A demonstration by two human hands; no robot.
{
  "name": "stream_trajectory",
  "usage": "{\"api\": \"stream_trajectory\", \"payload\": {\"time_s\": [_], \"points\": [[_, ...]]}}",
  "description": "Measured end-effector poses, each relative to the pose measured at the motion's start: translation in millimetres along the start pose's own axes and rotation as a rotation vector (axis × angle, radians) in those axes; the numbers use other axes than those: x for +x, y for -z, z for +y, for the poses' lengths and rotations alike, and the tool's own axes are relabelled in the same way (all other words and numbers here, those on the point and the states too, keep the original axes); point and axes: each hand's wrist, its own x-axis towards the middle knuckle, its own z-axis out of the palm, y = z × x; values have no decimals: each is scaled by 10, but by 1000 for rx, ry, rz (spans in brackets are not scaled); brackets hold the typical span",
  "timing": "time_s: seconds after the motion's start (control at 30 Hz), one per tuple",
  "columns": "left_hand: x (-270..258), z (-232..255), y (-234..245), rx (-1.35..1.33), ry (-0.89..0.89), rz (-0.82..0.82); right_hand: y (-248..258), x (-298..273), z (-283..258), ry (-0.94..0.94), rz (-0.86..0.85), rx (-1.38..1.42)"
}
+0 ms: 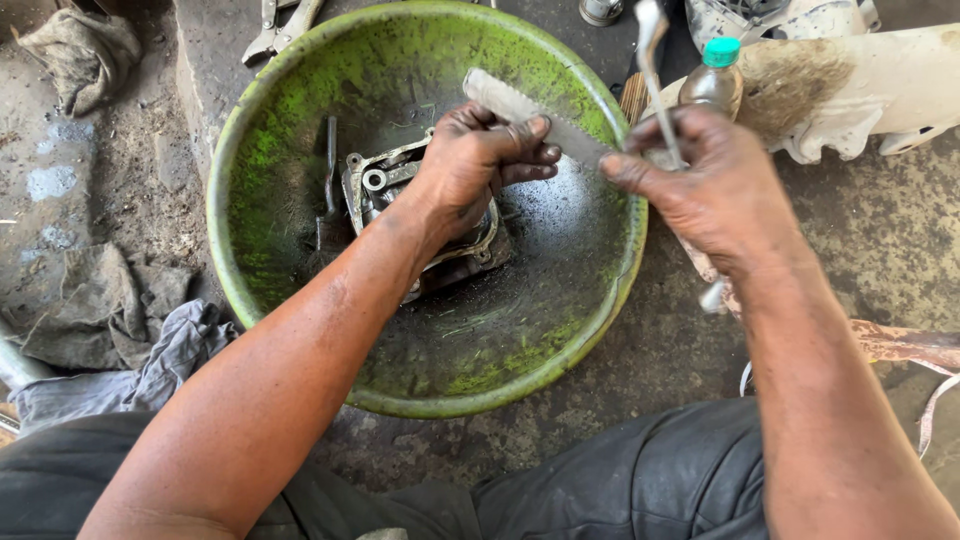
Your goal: The person sits on the floor and cleans a metal engine component placed in a green basin. They use a wrench to scrape and scrub the surface of the part, then pour a liquid from a plastic bottle onto it to rinse away debris.
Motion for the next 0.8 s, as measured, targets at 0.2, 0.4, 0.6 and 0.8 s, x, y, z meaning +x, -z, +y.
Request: {"api": "stream_trajectory", "payload": {"time_s": [0.2,0.4,0.6,0.8], "points": [[-99,112,-92,223,-26,-37,6,61,111,49,-72,107],[-171,478,-39,542,67,-3,67,49,166,79,-88,-15],[-305,645,-75,1189,199,-492,54,54,134,64,16,334],[-251,848,319,1310,70,260,186,-194,-24,467,44,558]]}}
